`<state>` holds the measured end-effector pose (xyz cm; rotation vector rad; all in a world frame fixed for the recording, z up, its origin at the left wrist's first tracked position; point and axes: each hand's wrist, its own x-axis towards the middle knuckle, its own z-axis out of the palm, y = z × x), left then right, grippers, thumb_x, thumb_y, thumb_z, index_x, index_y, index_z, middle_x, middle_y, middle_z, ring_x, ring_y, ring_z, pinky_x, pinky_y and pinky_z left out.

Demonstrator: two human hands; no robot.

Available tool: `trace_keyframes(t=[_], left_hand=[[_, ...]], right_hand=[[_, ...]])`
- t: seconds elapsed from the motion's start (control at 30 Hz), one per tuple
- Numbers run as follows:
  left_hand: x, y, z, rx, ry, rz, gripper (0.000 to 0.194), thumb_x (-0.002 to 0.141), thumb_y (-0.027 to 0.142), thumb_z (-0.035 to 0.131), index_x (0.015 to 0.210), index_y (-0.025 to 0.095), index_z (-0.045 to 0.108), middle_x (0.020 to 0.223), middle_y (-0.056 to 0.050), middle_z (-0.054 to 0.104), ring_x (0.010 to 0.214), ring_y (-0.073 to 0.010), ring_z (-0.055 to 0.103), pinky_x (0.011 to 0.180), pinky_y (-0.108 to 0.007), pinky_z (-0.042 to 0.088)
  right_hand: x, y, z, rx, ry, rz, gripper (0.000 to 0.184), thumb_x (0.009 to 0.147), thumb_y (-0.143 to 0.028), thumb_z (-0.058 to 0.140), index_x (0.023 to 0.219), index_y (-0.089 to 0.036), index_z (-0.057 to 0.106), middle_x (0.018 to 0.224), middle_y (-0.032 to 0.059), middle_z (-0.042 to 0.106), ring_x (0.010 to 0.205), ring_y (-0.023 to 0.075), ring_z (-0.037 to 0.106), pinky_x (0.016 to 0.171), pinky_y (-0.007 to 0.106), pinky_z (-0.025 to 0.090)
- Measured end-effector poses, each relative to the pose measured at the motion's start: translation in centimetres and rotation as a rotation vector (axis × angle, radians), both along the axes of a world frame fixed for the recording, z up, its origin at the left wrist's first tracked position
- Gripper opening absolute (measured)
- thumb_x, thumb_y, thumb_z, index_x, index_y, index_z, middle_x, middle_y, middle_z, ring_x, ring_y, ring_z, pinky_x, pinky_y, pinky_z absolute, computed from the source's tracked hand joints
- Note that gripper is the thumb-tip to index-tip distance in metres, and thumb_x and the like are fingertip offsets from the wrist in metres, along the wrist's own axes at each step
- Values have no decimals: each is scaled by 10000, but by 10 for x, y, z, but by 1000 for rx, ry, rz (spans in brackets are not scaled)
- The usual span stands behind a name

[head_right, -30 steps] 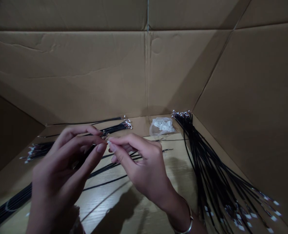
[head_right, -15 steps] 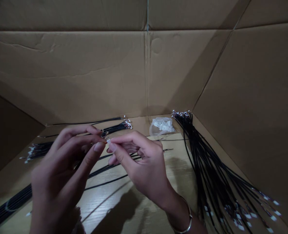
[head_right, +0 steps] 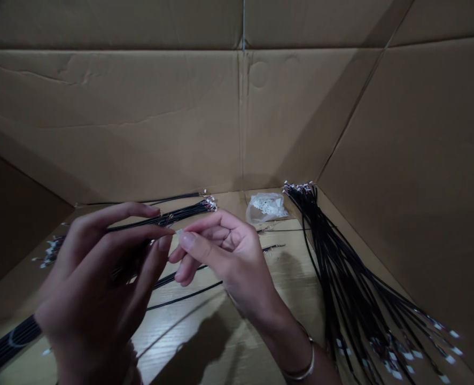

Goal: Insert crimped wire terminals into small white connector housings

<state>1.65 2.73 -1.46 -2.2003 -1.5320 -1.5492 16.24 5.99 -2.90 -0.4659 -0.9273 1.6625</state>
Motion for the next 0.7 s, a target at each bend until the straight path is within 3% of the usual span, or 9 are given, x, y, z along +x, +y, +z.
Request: trace_keyframes(t=[0.17,0.27,0.43,0.57,0.7], left_hand=[[-1,2,-5,126,22,-4,191,965,85,662,1037,261,675,1221,-27,651,907,-127,703,670,-244,584],[1,0,-4,74,-19,18,198,984,89,637,1039,275,677,1239,-19,639,911,-127,695,680,-271,568],[-7,2,-1,37,-105,-94,176,991,170,652,1065,320,705,1290,-9,645,1201,-216,648,736,-301,579],[-13,5,-2,-55,-256,-189,252,995,163,638,1164,347,670,1325,0,626,1320,-217,578,746,-271,571],[-11,6,-5,-57,-341,-174,226,981,166,661,1124,341,658,1302,-15,639,1382,-228,529,673,-247,564]], right_hand=[[-3,-3,-2,-1,52,9,105,917,-189,823,851,-212,745,734,-51,808,543,44,722,570,126,583],[-3,-3,-3,2,61,15,103,926,-190,819,854,-215,750,744,-52,812,548,36,723,578,114,586],[-2,-3,-2,37,16,-13,92,919,-213,831,987,-257,788,751,-62,800,564,34,720,587,109,594],[1,-10,5,94,-105,-145,103,932,-161,796,929,-264,796,754,-61,787,588,31,706,615,111,599],[3,-17,10,157,-201,-229,229,899,-67,777,961,-287,770,754,-74,776,601,43,703,624,126,603]])
